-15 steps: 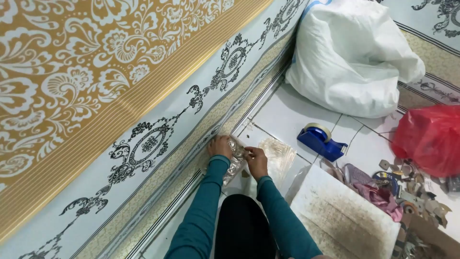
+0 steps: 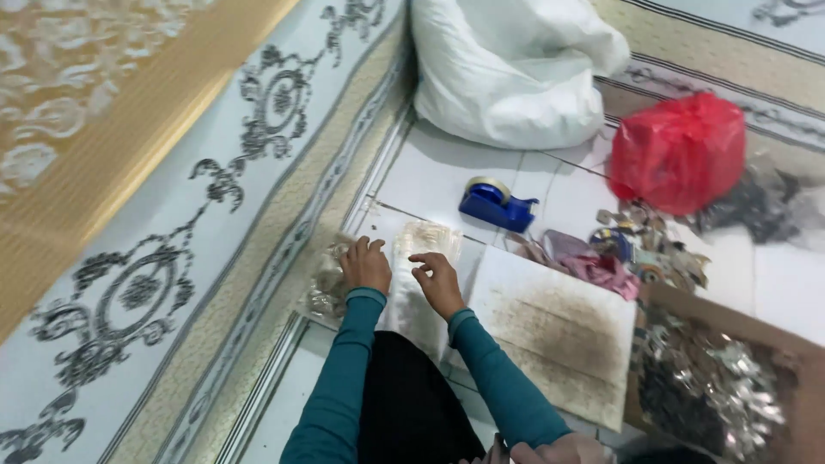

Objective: Sorting and packing small metal hardware components from a large box into smaller groups or bags

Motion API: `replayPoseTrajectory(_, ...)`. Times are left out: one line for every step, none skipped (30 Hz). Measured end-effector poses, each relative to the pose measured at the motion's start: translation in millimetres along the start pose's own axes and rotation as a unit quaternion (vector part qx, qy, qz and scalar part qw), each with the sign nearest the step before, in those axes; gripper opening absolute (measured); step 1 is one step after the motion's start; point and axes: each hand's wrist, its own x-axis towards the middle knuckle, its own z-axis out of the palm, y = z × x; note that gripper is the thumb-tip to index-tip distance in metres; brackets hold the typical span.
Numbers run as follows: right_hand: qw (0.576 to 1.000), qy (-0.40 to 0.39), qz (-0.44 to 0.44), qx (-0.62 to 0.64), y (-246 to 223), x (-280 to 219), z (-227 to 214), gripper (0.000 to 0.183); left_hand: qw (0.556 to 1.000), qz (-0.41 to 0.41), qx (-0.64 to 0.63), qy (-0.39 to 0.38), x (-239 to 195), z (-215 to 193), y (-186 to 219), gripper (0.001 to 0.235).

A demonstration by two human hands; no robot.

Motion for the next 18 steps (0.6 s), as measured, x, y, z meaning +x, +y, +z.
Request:
replayPoseTrajectory(1.000, 0.018, 0.011, 0.000, 2.4, -10.2, -19.0, 0.027, 1.000, 0.019, -0.004, -0.008, -7.5, -2.4, 25.3, 0.023)
replayPoseTrajectory(0.999, 0.043, 0.013, -0.012, 4.3, -20.2, -37.3, 0.026, 0.999, 0.039, -0.036, -0.010, -15.4, -5.3, 49.5, 0.024)
replayPoseTrajectory(0.997, 0.067, 0.015, -0.024, 6.1, -30.6, -55.7, 0.025, 0.996, 0.059, -0.069, -0.012, -24.0, -8.6, 73.7, 0.025)
replayPoseTrajectory(0.996, 0.084, 0.023, -0.025, 15.8, -40.6, -76.9, 0.025, 0.994, 0.076, -0.073, -0.018, -30.2, -3.6, 100.1, 0.025)
replayPoseTrajectory(0.993, 0.115, 0.013, -0.034, 25.8, -51.4, -98.2, 0.026, 0.991, 0.095, -0.085, -0.029, -37.6, 1.4, 126.7, 0.024)
replayPoseTrajectory(0.988, 0.147, 0.007, -0.044, 37.0, -67.1, -118.8, 0.026, 0.988, 0.114, -0.098, -0.043, -50.1, 7.2, 153.0, 0.023)
replayPoseTrajectory(0.985, 0.163, 0.018, -0.046, 45.8, -80.3, -140.5, 0.026, 0.985, 0.131, -0.102, -0.053, -60.1, 12.5, 177.6, 0.023)
replayPoseTrajectory(0.979, 0.194, 0.032, -0.050, 54.4, -93.2, -161.6, 0.025, 0.978, 0.152, -0.124, -0.067, -70.2, 18.0, 201.4, 0.024)
replayPoseTrajectory(0.972, 0.225, 0.045, -0.054, 62.8, -106.5, -182.4, 0.025, 0.971, 0.173, -0.145, -0.081, -80.7, 23.2, 225.0, 0.024)
replayPoseTrajectory(0.968, 0.239, 0.054, -0.056, 82.3, -122.0, -204.3, 0.025, 0.967, 0.187, -0.149, -0.089, -91.0, 38.9, 246.6, 0.024)
replayPoseTrajectory(0.959, 0.267, 0.075, -0.057, 101.5, -138.5, -226.2, 0.026, 0.961, 0.215, -0.150, -0.084, -101.9, 54.2, 268.5, 0.023)
replayPoseTrajectory(0.950, 0.293, 0.093, -0.057, 120.0, -153.9, -247.5, 0.027, 0.956, 0.241, -0.151, -0.077, -112.0, 69.2, 289.7, 0.022)
replayPoseTrajectory(0.945, 0.306, 0.101, -0.059, 137.1, -171.0, -268.4, 0.027, 0.951, 0.254, -0.156, -0.083, -124.6, 75.9, 312.6, 0.022)
replayPoseTrajectory(0.932, 0.336, 0.114, -0.070, 153.5, -187.0, -288.3, 0.027, 0.942, 0.281, -0.154, -0.099, -136.2, 82.0, 334.4, 0.021)
replayPoseTrajectory(0.918, 0.366, 0.128, -0.080, 169.7, -203.6, -307.8, 0.028, 0.932, 0.308, -0.152, -0.115, -148.2, 87.9, 355.9, 0.020)
replayPoseTrajectory(0.914, 0.376, 0.133, -0.081, 185.9, -218.6, -325.6, 0.028, 0.928, 0.318, -0.154, -0.120, -160.6, 100.4, 376.9, 0.020)
replayPoseTrajectory(0.905, 0.389, 0.148, -0.090, 202.3, -233.5, -343.2, 0.027, 0.917, 0.340, -0.167, -0.127, -173.0, 113.3, 397.7, 0.020)
replayPoseTrajectory(0.897, 0.399, 0.163, -0.099, 219.4, -248.0, -359.1, 0.025, 0.905, 0.360, -0.180, -0.136, -185.7, 126.7, 416.8, 0.020)
